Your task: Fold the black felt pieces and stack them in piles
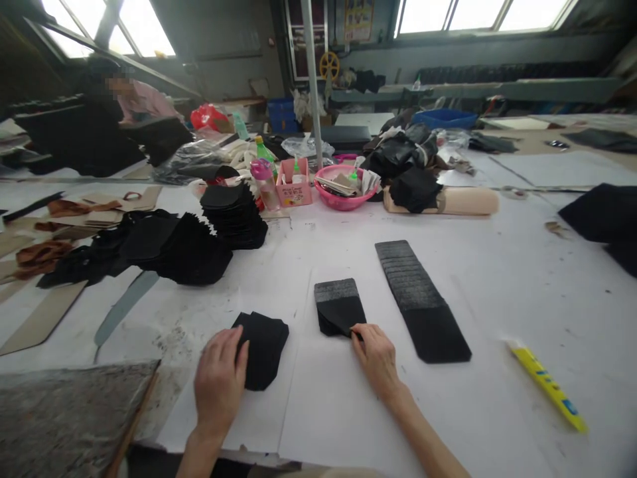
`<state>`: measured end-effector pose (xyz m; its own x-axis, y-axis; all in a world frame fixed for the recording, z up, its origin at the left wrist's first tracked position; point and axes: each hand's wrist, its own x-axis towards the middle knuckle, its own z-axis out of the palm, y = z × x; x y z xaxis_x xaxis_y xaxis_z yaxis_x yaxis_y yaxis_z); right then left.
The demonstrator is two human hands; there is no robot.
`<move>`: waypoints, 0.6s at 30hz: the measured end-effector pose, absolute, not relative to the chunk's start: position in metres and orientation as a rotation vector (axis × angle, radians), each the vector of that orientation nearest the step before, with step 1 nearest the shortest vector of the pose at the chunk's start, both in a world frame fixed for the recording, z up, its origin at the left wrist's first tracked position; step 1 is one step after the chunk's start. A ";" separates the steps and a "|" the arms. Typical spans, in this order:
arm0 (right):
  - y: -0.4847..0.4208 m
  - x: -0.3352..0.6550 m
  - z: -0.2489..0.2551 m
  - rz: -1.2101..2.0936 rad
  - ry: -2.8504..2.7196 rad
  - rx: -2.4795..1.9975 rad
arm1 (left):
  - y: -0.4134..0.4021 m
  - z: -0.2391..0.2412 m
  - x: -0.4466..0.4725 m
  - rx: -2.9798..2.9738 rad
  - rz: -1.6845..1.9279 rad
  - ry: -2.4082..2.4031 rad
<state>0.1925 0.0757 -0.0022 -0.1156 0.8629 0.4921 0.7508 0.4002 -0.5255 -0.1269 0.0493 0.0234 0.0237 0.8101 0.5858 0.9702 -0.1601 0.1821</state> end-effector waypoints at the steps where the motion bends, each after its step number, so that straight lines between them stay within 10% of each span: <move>1: 0.076 0.192 -0.003 0.182 -1.883 -1.387 | 0.052 0.025 -0.109 -2.164 -0.883 -1.761; 18: 0.082 0.196 -0.013 0.503 -1.506 -1.541 | 0.075 0.011 -0.007 -2.699 -0.811 -1.716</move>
<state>0.1964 0.0821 -0.0135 0.1771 0.9400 0.2916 0.5756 0.1414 -0.8054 -0.0071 0.0754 0.0105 0.3426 0.8841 0.3177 0.8067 -0.4502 0.3828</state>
